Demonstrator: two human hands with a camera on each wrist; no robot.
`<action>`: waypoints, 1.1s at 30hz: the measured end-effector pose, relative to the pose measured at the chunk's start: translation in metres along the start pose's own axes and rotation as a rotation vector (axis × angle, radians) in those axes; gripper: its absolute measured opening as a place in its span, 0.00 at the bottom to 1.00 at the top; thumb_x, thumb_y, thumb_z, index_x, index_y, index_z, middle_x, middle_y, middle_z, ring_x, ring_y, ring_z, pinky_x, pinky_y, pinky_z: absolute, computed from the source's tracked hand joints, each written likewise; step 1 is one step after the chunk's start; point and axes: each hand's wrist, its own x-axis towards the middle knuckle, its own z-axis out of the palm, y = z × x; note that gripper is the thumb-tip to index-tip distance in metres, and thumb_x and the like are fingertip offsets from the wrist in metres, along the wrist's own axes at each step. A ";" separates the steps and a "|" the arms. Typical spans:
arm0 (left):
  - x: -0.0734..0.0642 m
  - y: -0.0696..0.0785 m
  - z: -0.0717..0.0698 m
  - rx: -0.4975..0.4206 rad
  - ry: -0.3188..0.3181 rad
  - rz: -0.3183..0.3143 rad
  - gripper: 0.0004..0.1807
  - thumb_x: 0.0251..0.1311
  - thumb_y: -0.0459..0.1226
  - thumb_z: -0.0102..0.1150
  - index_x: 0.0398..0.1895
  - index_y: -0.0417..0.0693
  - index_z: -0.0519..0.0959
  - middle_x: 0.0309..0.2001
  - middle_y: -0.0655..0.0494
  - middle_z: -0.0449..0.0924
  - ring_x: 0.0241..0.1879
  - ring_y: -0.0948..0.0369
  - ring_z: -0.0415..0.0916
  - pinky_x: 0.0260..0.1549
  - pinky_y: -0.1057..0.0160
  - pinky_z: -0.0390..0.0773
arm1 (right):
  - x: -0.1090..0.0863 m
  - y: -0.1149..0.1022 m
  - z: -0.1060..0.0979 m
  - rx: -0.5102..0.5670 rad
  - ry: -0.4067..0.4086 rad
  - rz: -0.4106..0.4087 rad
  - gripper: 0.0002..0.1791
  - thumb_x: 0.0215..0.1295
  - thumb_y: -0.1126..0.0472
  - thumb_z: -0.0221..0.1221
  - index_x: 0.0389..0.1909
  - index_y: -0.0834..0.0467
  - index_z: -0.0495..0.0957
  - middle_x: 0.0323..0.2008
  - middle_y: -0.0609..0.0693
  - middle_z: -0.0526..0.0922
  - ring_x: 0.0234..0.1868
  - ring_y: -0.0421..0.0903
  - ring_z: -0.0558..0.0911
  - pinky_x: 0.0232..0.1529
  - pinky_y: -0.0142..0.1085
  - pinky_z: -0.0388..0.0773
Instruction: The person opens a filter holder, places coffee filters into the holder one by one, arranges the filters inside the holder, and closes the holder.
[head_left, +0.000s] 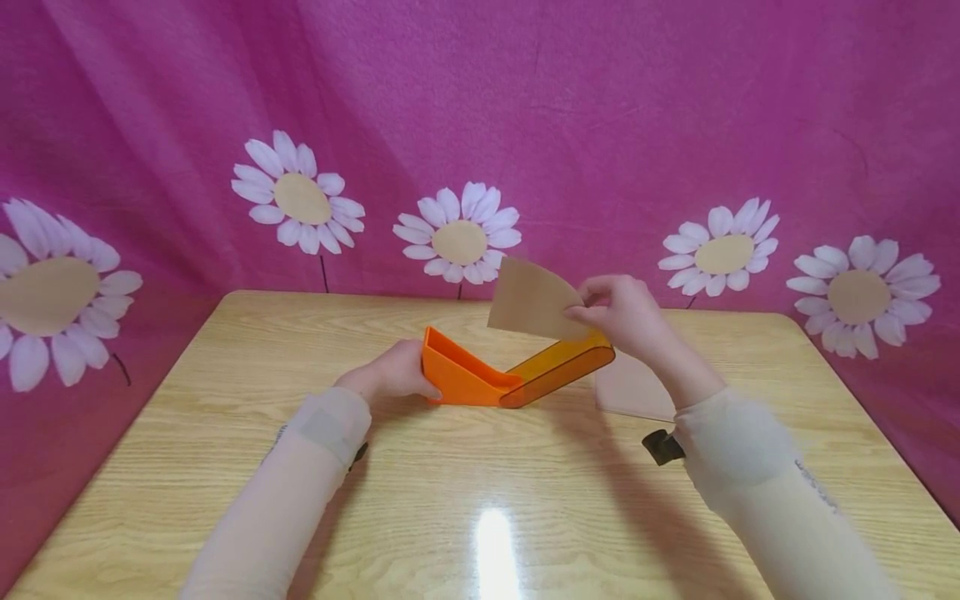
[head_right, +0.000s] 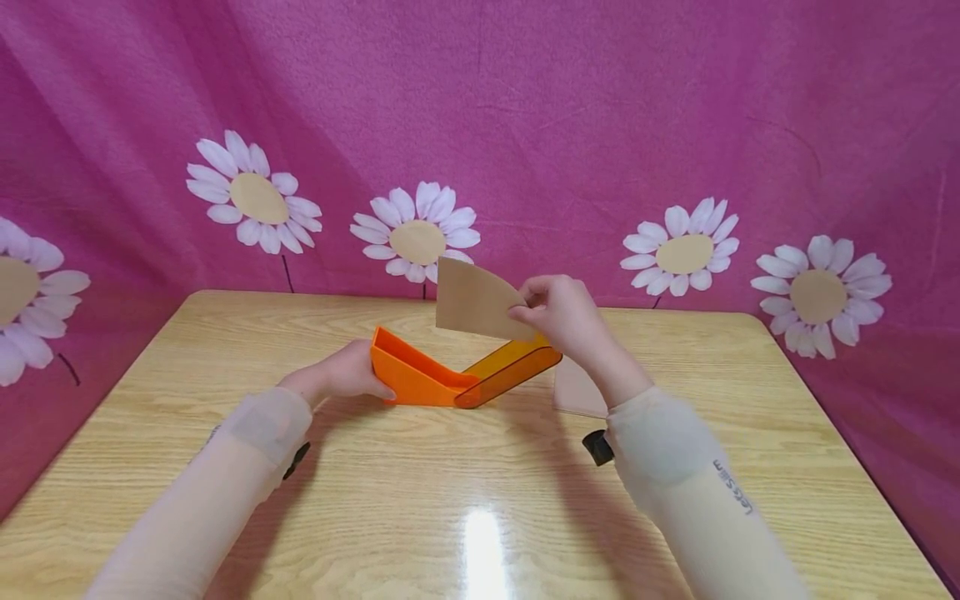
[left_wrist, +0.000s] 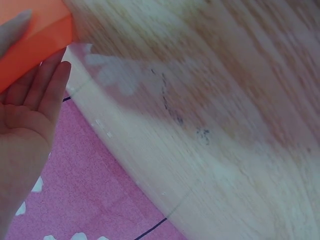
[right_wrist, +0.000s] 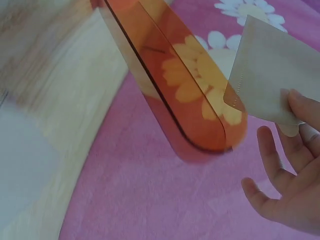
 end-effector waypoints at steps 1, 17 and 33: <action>0.000 0.000 0.000 -0.003 0.000 -0.002 0.23 0.44 0.28 0.69 0.46 0.44 0.75 0.41 0.54 0.79 0.39 0.58 0.72 0.53 0.56 0.72 | 0.001 -0.001 0.003 0.002 -0.010 0.004 0.08 0.59 0.60 0.62 0.27 0.61 0.79 0.31 0.56 0.82 0.47 0.56 0.78 0.52 0.50 0.71; 0.002 -0.002 0.000 -0.006 -0.010 0.007 0.23 0.45 0.30 0.70 0.46 0.45 0.75 0.40 0.55 0.79 0.39 0.58 0.72 0.54 0.57 0.71 | 0.009 -0.008 0.044 -0.062 -0.087 -0.043 0.06 0.58 0.61 0.62 0.27 0.60 0.79 0.33 0.55 0.84 0.39 0.52 0.78 0.46 0.45 0.72; 0.001 -0.001 -0.001 -0.020 -0.014 -0.008 0.24 0.45 0.30 0.70 0.48 0.46 0.74 0.41 0.56 0.79 0.41 0.58 0.72 0.56 0.56 0.70 | 0.012 -0.010 0.054 -0.080 -0.075 -0.062 0.10 0.56 0.60 0.64 0.23 0.58 0.74 0.33 0.54 0.84 0.38 0.50 0.79 0.42 0.42 0.72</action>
